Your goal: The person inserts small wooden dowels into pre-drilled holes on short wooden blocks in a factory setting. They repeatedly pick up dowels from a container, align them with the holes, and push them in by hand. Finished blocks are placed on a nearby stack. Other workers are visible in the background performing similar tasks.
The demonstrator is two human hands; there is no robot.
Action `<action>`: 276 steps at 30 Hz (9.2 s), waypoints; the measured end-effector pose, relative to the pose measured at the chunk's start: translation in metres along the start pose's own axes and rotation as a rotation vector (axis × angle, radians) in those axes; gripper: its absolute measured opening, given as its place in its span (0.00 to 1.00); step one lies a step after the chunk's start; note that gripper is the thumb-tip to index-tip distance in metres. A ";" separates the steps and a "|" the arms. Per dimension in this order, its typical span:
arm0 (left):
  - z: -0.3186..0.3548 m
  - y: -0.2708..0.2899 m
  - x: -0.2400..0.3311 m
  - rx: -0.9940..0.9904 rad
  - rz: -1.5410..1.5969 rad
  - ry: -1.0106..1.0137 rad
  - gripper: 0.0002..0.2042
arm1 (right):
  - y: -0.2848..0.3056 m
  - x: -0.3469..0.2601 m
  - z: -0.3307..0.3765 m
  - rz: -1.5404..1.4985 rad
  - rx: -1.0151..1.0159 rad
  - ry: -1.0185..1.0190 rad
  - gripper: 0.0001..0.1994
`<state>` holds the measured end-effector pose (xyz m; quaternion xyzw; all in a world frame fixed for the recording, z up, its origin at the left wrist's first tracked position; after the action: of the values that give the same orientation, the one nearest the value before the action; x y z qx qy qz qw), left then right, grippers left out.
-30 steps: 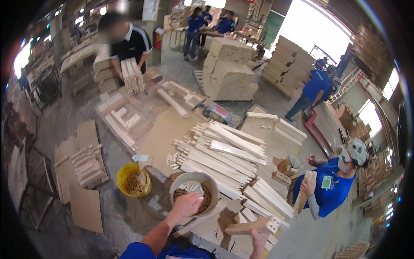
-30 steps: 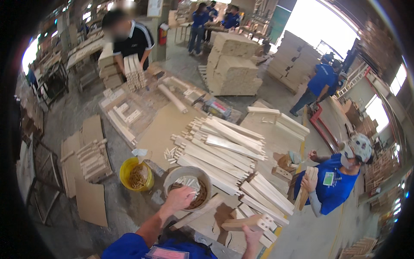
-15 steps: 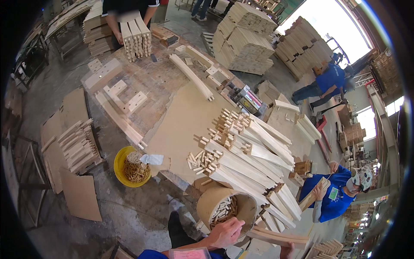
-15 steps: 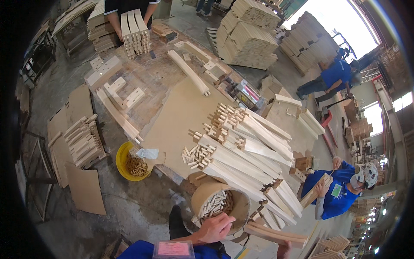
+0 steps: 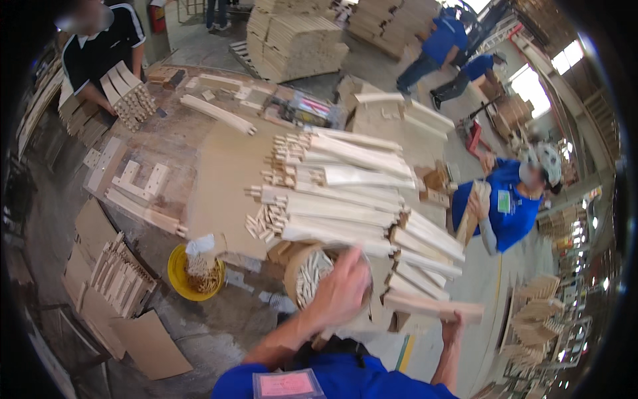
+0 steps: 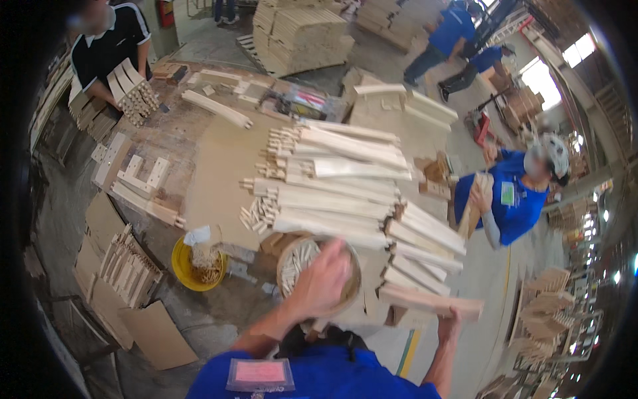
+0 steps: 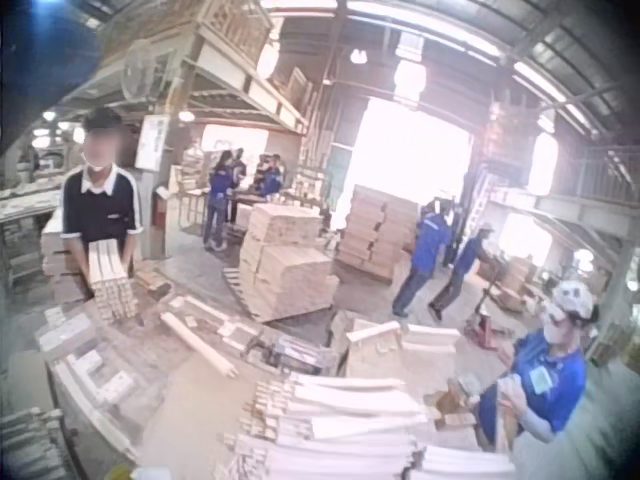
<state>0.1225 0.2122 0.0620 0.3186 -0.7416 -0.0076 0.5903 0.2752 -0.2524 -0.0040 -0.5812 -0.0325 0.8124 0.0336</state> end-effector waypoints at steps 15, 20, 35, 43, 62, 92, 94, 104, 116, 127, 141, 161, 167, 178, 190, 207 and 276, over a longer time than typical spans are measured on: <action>-0.025 -0.149 0.057 0.093 0.679 0.287 0.10 | -0.121 -0.038 -0.008 0.247 -0.710 0.383 0.41; -0.019 -0.125 0.137 0.100 0.325 0.139 0.09 | -0.147 -0.041 0.006 0.293 -0.945 0.252 0.38; -0.042 -0.175 0.193 -0.284 -0.134 0.055 0.07 | -0.148 -0.057 0.017 0.432 -1.020 0.379 0.32; -0.044 -0.183 0.213 -0.315 -0.420 -0.340 0.06 | -0.151 -0.056 0.012 0.282 -1.026 0.347 0.27; -0.040 -0.113 0.188 0.071 -0.133 -0.287 0.14 | -0.165 -0.046 0.002 0.385 -1.029 0.259 0.33; 0.020 -0.092 -0.117 -0.689 -0.712 0.805 0.10 | -0.168 -0.031 -0.005 0.169 -0.974 0.252 0.34; 0.021 -0.095 -0.112 -0.743 -0.714 0.775 0.20 | -0.171 -0.036 0.000 0.201 -0.973 0.252 0.33; 0.035 -0.075 -0.061 -0.283 -0.536 0.222 0.15 | -0.171 -0.037 0.004 0.177 -0.955 0.226 0.36; 0.043 -0.072 -0.053 0.019 0.362 0.719 0.09 | -0.156 -0.070 0.028 0.047 -0.980 0.359 0.34; 0.059 -0.034 -0.047 0.413 0.102 0.639 0.12 | -0.145 -0.036 0.018 0.099 -0.934 0.262 0.32; -0.021 -0.101 0.171 0.119 0.001 -0.021 0.07 | -0.141 -0.047 0.011 0.339 -0.999 0.334 0.36; -0.063 -0.175 0.197 -0.432 -0.428 -0.256 0.06 | -0.157 -0.054 0.008 0.248 -0.962 0.288 0.28; -0.063 -0.160 0.160 -0.395 0.036 0.186 0.11 | -0.163 -0.057 0.007 0.196 -0.939 0.203 0.29; 0.019 -0.135 0.082 0.489 1.130 0.411 0.16 | -0.173 -0.046 0.004 0.215 -0.969 0.311 0.29; 0.048 -0.136 0.065 0.540 1.006 0.445 0.20 | -0.168 -0.039 -0.003 0.162 -0.987 0.244 0.34; -0.006 -0.155 0.156 0.186 0.187 0.315 0.08 | -0.176 -0.054 0.010 0.335 -0.909 0.342 0.31; 0.020 -0.056 0.124 0.263 0.563 0.218 0.10 | -0.204 -0.050 0.036 0.462 -0.790 0.549 0.32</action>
<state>0.1186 0.1007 0.1425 0.1735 -0.7278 0.2855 0.5988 0.2609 -0.0540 0.0733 -0.7328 -0.1972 0.5425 -0.3603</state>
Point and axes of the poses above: each hand's wrist, its own z-axis away from the middle knuckle, its own y-axis out of the back of the hand, x = y × z, the point moved 7 cm from there along -z, towards the middle knuckle, and after that the axes turned 3 degrees about -x, right-handed, at the moved point
